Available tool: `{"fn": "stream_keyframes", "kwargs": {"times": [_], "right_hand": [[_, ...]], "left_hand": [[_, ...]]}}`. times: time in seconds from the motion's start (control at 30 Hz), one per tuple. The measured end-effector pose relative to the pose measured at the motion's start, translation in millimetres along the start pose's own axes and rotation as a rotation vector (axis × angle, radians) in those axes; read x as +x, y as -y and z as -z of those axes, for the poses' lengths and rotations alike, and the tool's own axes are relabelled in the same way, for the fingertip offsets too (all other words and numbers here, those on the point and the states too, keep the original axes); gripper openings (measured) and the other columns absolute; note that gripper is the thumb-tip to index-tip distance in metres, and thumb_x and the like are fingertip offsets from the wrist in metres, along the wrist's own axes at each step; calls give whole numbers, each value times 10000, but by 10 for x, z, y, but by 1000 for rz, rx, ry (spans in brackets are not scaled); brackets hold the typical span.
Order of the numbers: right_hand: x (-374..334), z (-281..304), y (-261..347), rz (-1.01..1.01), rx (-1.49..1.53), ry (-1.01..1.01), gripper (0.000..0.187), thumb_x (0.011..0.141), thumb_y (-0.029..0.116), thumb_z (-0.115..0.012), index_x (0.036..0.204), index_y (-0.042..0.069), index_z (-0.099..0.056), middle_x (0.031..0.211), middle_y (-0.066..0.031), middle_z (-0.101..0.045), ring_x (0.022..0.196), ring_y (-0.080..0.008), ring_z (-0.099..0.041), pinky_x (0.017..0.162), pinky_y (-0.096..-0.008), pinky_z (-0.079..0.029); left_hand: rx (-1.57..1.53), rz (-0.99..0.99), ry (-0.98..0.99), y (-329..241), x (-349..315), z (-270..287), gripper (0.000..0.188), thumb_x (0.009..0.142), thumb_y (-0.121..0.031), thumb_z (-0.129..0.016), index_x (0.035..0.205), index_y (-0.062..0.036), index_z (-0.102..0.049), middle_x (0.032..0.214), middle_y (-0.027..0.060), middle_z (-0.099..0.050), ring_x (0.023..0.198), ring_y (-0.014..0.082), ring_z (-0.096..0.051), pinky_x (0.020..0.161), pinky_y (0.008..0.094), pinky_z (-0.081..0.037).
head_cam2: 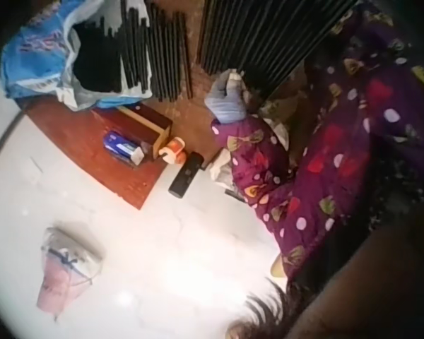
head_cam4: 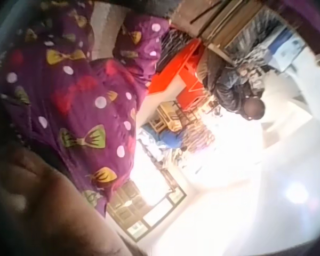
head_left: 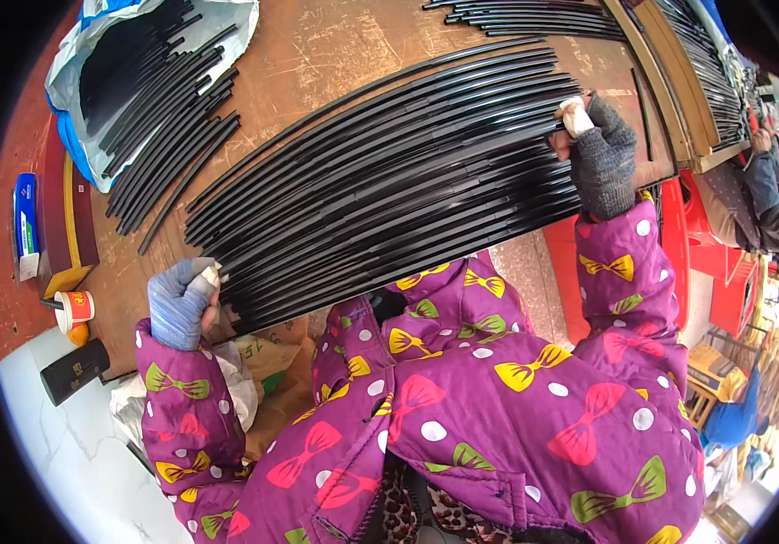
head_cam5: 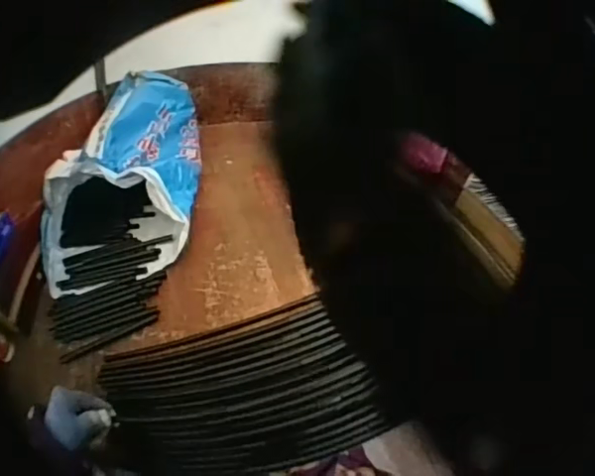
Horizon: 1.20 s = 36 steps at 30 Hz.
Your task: Arranging and sorting black plastic tubes on a workbench.
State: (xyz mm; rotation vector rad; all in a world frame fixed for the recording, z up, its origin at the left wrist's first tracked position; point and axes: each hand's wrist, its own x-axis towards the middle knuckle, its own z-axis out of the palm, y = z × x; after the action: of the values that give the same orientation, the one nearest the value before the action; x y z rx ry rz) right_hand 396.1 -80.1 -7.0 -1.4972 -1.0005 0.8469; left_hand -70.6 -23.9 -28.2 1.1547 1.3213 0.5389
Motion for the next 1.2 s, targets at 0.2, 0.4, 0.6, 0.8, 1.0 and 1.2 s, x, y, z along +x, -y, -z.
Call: {"fn": "stream_keyframes", "kwargs": {"times": [0.2,0.4,0.6,0.8,1.0,1.2], "right_hand": [[126,349,-137,-85,333,-117,116,842,90,-559,887,-16,-548,615,-59,-504,499,-114,-450,481,-249,-394],[397,1068,-260,-87,319,-33,133,855,94,-534,905,-28,-553,609,-54,-501,504,-116,-455,444,-244,-343],[442,975,-108,-110,-642,-238,246,821,199,-606,928,-23,-602,676,-88,-604,621,-161,-569,573,-304,-444],[758,494,-15,203,-1253,-169,267,816,294,-547,1004,114,-609,917,-152,-630,893,-345,-590,770,-393,-455],[1541,332,-148,313,-1567,71,172,812,199,-537,943,108,-601,863,-149,-606,834,-350,-578,729,-407,-458],[1710,71,-43,269,-1692,355,192,792,154,-533,966,109,-599,891,-169,-596,872,-343,-572,753,-422,-445]], "left_hand": [[15,40,-67,124,-25,230,160,837,-63,-540,949,40,-590,570,50,-514,336,64,-376,315,193,-270],[30,16,-104,186,38,403,155,836,-67,-546,941,37,-594,599,56,-542,360,66,-406,335,194,-294],[258,-132,-180,170,89,266,114,822,-19,-556,916,8,-617,694,32,-579,461,43,-444,410,175,-327],[611,-303,-281,18,115,274,121,794,-7,-587,907,-2,-633,847,58,-571,808,122,-545,727,231,-440],[1000,-517,-363,-332,661,106,159,800,-117,-598,933,-35,-632,920,113,-598,815,253,-594,760,304,-462],[1173,-360,-324,-219,891,284,232,788,-198,-609,990,-83,-621,974,96,-581,920,269,-561,805,352,-441]]}}
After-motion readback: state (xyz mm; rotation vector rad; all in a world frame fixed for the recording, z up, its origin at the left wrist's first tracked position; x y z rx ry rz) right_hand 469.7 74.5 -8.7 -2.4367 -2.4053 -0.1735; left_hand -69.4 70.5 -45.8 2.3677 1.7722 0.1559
